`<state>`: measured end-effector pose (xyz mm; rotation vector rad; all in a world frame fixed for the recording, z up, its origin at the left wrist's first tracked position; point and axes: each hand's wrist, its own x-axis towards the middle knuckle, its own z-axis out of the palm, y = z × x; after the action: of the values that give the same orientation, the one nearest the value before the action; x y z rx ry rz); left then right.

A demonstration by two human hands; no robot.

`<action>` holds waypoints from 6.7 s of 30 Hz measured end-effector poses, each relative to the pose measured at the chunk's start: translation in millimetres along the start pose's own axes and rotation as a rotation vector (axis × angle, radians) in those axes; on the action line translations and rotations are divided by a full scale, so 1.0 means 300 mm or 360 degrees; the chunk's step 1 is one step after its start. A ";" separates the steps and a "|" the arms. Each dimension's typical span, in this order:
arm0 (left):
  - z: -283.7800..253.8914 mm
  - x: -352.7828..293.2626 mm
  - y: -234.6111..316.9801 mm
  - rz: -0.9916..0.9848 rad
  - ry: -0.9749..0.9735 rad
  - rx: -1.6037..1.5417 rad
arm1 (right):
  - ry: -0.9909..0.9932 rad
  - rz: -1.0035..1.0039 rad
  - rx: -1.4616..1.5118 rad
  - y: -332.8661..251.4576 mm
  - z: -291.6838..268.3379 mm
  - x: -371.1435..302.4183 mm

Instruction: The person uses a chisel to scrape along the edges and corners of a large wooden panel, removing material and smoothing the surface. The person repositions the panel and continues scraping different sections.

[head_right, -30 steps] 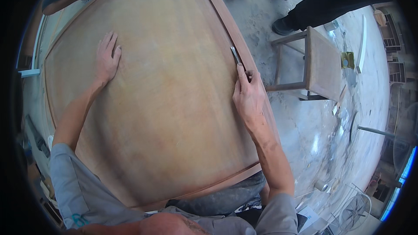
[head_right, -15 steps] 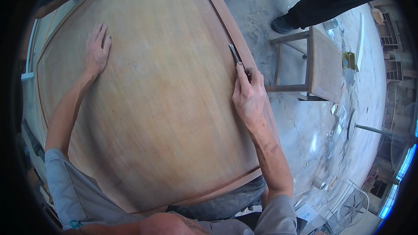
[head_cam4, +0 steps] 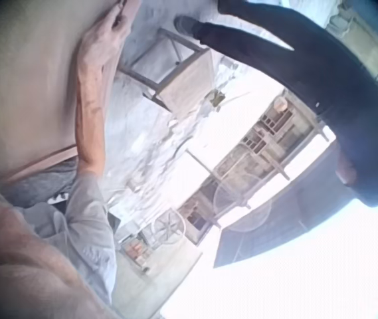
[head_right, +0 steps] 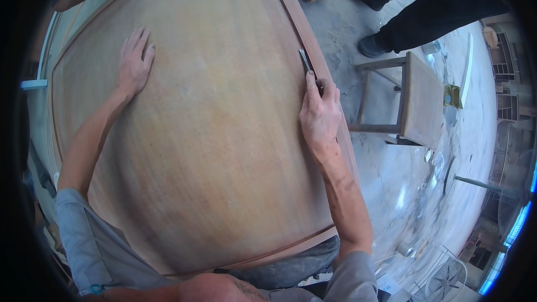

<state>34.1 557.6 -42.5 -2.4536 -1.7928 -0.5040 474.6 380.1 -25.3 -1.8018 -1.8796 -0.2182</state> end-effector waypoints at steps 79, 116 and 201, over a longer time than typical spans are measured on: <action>0.045 0.002 0.004 -0.0010 0.0089 0.0010 | -0.0195 0.0028 0.0171 0.038 -0.070 0.023; 0.029 0.003 -0.006 0.0007 -0.0005 0.0047 | -0.0200 0.0112 0.0060 -0.022 -0.105 -0.060; 0.038 -0.038 -0.015 -0.0081 -0.0007 -0.0060 | 0.0242 -0.0077 0.0498 -0.114 0.302 0.468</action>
<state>29.4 551.5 -57.2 -2.4405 -1.8686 -0.5416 421.6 542.0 -28.3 -1.4893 -1.7428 -0.0704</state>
